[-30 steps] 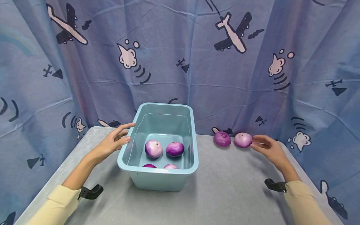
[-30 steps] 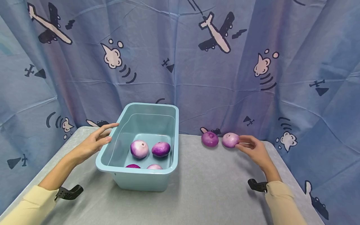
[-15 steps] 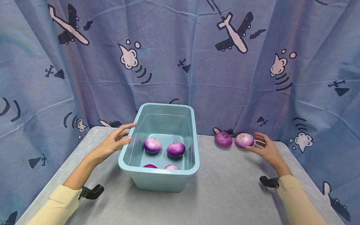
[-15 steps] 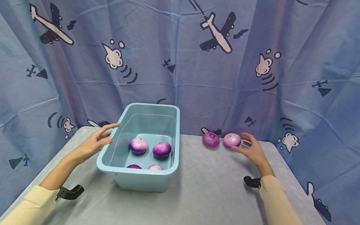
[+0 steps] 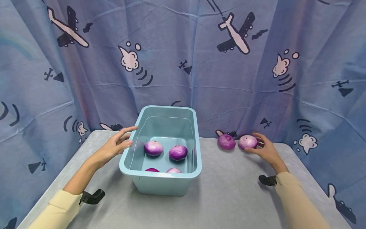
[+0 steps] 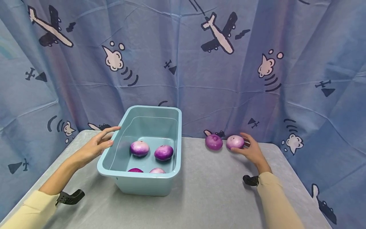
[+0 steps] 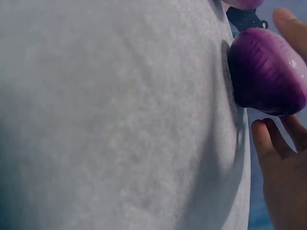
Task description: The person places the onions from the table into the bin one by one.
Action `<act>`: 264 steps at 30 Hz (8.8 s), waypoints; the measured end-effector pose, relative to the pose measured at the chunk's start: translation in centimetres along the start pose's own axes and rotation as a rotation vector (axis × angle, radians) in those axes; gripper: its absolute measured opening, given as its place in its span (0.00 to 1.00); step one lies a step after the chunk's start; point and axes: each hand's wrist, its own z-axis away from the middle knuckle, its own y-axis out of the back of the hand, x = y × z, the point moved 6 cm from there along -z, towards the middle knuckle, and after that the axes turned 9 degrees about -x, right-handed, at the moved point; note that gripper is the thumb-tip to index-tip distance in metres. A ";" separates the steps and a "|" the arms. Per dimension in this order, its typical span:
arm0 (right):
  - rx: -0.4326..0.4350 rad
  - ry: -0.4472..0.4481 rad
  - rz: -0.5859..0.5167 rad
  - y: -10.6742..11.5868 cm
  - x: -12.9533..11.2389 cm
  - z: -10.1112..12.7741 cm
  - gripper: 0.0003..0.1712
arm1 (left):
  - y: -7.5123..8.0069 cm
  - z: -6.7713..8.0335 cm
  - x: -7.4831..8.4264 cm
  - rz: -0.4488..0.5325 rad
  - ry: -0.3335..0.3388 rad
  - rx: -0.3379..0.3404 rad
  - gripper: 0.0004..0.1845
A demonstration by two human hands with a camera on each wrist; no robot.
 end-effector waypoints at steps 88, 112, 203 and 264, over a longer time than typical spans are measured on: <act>-0.110 0.250 -0.105 0.1 -11.5 5.5 0.39 | 0.2 0.1 0.2 -0.047 -0.023 0.029 0.30; -0.266 0.452 -0.292 -5.1 -18.6 3.1 0.42 | 0.3 -0.1 0.3 -0.056 -0.005 0.033 0.31; -0.120 0.199 -0.125 -3.8 -8.3 1.6 0.26 | 0.3 0.1 0.1 -0.037 0.007 0.028 0.31; -0.121 0.152 -0.108 -5.6 -4.1 -2.1 0.43 | 0.3 0.0 0.1 -0.040 -0.005 0.024 0.30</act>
